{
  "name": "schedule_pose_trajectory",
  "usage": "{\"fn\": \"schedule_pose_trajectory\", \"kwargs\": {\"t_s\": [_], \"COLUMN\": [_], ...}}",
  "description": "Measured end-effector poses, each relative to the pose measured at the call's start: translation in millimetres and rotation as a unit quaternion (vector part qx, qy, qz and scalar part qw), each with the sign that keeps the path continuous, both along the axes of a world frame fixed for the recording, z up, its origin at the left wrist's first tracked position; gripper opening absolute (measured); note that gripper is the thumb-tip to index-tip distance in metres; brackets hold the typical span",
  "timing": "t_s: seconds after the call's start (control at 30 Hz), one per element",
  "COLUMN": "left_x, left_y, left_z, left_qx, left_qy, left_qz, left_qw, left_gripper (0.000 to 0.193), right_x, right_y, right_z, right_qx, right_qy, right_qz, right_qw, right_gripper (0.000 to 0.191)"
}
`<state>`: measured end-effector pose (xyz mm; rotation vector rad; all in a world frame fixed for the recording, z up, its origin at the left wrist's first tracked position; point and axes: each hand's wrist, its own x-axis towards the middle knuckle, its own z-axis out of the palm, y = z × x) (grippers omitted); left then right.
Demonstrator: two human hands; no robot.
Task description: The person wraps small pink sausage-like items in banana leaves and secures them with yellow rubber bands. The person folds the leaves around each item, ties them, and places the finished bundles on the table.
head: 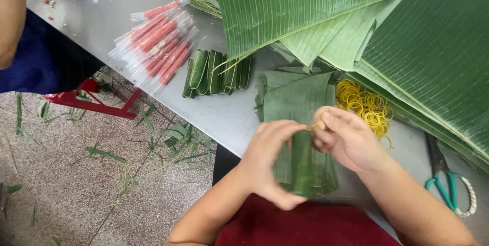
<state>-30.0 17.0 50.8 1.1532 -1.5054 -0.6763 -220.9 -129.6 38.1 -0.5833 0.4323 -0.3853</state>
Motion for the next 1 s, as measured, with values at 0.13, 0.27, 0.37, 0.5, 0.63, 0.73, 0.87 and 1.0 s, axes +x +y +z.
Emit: {"fn": "schedule_pose_trajectory", "kwargs": {"t_s": [0.13, 0.27, 0.37, 0.5, 0.63, 0.73, 0.87, 1.0], "left_x": [15, 17, 9, -5, -19, -20, -9, -16], "left_y": [-15, -17, -14, -13, -4, -1, 0, 6], "left_z": [-8, -22, -28, -35, -42, -42, -23, 10], "left_qx": [-0.054, 0.122, 0.134, 0.158, 0.191, 0.186, 0.178, 0.182], "left_qy": [-0.299, 0.105, 0.364, 0.515, 0.494, 0.618, 0.562, 0.490], "left_qz": [0.122, 0.114, 0.017, -0.081, -0.085, -0.076, -0.060, -0.107], "left_qw": [0.945, 0.980, 0.922, 0.839, 0.844, 0.760, 0.805, 0.846], "left_gripper": [0.122, 0.110, 0.105, 0.103, 0.095, 0.077, 0.077, 0.089], "right_x": [-12, -1, 7, 9, 12, 19, 20, 14], "right_y": [9, 19, 19, 20, 18, 17, 18, 19], "right_z": [17, 31, 36, 40, 40, 36, 31, 30], "right_qx": [-0.417, -0.610, -0.681, -0.677, -0.691, -0.739, -0.720, -0.738], "right_qy": [0.121, 0.085, 0.076, 0.100, 0.042, 0.053, 0.132, 0.133], "right_qz": [0.091, 0.132, 0.098, 0.085, 0.069, 0.086, 0.100, 0.019], "right_qw": [0.896, 0.777, 0.722, 0.724, 0.719, 0.667, 0.674, 0.661], "right_gripper": [0.012, 0.008, 0.006, 0.008, 0.011, 0.026, 0.014, 0.008]}}
